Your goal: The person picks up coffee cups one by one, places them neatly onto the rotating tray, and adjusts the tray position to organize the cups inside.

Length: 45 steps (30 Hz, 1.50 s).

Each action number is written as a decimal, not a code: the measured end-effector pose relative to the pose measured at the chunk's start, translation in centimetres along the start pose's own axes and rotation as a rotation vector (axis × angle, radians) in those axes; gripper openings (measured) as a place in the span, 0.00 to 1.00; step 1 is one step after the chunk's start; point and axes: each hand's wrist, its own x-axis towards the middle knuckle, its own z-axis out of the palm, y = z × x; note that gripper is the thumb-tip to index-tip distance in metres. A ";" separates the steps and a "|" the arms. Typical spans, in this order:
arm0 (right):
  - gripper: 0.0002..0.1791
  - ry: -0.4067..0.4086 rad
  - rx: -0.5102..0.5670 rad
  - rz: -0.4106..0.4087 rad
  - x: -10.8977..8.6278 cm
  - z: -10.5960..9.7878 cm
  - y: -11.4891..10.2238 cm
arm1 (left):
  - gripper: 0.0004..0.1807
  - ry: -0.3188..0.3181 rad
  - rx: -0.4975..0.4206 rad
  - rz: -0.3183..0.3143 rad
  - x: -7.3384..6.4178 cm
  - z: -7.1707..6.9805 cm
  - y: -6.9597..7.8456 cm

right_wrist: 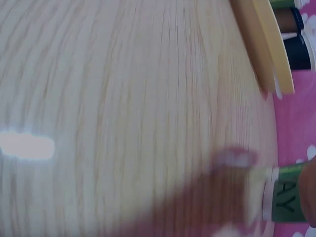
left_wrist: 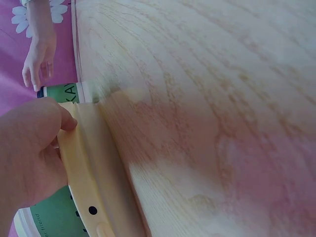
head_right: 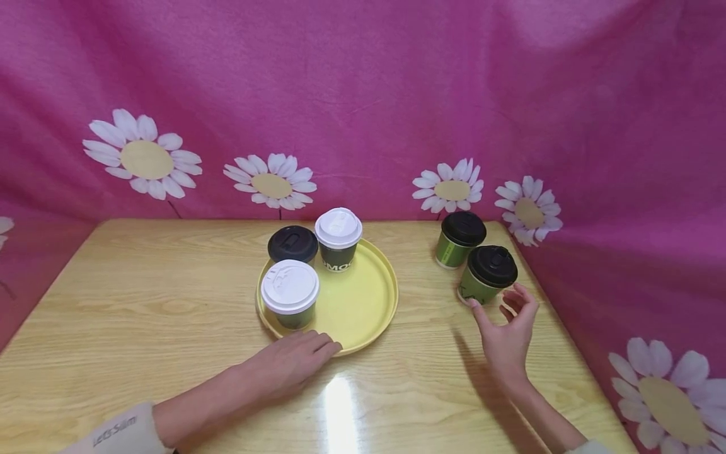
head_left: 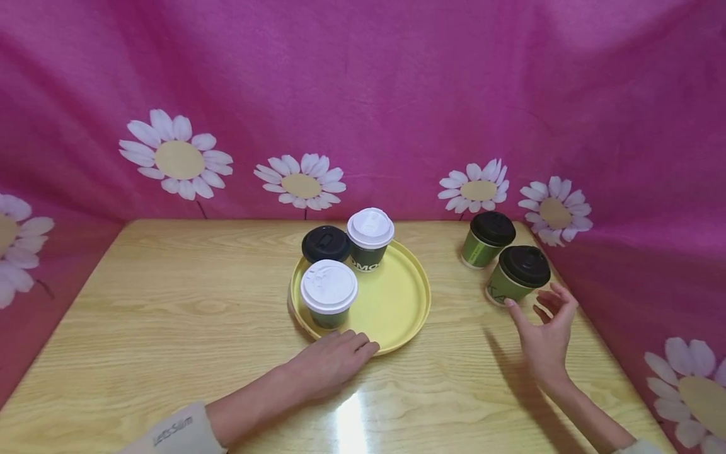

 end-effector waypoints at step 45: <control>0.55 -0.104 -0.026 0.198 4.8 2.2 4.7 | 0.18 0.015 0.001 0.000 -0.2 0.2 0.0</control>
